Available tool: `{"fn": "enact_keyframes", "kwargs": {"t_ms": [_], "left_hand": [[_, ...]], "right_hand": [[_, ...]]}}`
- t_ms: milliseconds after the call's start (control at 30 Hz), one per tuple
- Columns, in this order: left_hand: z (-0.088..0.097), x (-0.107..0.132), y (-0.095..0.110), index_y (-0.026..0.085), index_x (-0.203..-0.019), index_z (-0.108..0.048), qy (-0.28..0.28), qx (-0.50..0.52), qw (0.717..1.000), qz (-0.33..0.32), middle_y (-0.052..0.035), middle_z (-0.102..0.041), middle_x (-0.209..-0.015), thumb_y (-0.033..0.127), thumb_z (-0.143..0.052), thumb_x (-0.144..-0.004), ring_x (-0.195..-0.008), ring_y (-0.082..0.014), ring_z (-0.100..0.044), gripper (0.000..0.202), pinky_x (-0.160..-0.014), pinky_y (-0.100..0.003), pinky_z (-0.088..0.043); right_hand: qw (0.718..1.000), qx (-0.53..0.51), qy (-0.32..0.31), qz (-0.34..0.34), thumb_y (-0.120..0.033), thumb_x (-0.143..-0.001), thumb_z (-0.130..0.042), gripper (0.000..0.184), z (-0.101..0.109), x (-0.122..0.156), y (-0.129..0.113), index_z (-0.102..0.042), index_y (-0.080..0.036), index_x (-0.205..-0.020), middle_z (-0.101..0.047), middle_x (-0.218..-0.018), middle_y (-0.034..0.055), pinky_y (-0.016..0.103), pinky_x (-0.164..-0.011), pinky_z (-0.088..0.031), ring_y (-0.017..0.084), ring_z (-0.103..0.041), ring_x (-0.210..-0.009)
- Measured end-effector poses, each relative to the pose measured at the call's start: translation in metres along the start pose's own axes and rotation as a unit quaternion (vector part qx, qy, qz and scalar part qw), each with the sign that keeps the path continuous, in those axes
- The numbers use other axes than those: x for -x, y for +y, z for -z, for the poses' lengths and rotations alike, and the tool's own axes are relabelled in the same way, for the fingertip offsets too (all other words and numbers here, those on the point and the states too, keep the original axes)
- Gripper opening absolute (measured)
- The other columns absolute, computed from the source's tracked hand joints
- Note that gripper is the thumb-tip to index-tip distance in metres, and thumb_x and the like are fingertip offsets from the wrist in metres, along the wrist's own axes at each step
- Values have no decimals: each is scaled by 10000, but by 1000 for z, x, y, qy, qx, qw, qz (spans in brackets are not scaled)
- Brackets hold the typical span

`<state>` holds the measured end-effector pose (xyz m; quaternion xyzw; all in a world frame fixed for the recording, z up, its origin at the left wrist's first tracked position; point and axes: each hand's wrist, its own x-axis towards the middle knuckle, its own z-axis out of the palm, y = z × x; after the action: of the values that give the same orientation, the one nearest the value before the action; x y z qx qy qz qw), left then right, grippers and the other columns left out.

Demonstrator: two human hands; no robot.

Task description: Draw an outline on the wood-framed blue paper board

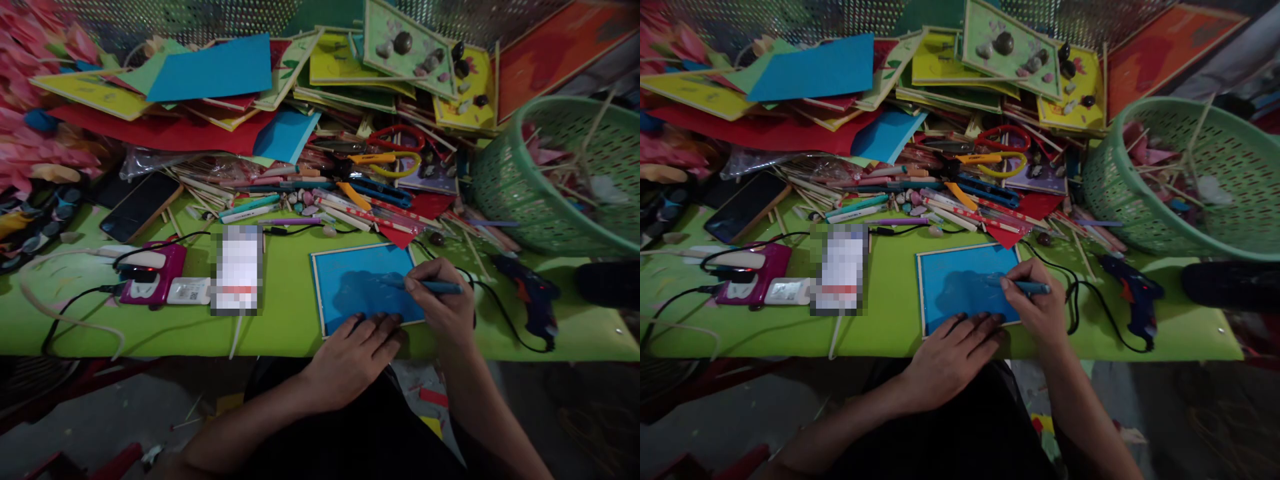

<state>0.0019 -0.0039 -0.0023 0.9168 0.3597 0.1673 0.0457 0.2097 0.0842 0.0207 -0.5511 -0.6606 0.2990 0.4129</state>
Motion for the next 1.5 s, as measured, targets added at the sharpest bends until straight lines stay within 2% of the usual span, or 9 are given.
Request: {"fn": "enact_keyframes", "kwargs": {"t_ms": [667, 1000, 1500], "left_hand": [[0, -1, -1, 199, -1496, -586, -3, 6, 1000, -2, -44, -522, -1639, 265, -458, -1113, -1437, -207, -479, 409, -1166, -378, -366], [0, -1, 0, 200, -1478, -598, 10, 6, 1000, 1, -44, -549, -1615, 274, -500, -1099, -1431, -202, -482, 398, -1145, -368, -389], [-2, 1, 1, 198, -1504, -572, -3, 0, 1000, -1, -59, -520, -1635, 277, -491, -1103, -1450, -209, -469, 417, -1155, -378, -390]], "right_hand": [[999, 40, -6, 13, -288, -883, -715, 131, -2, -4, -4, -633, -228, -800, -625, -693, -17, 302, -570, -416, 157, -542, -590], [998, 33, -51, 13, -288, -879, -709, 132, -6, -6, -15, -612, -249, -799, -639, -665, -16, 294, -534, -444, 164, -557, -563], [998, 13, -66, 19, -293, -864, -706, 144, -8, -7, -18, -605, -251, -769, -623, -663, -18, 282, -533, -444, 153, -554, -560]]}}
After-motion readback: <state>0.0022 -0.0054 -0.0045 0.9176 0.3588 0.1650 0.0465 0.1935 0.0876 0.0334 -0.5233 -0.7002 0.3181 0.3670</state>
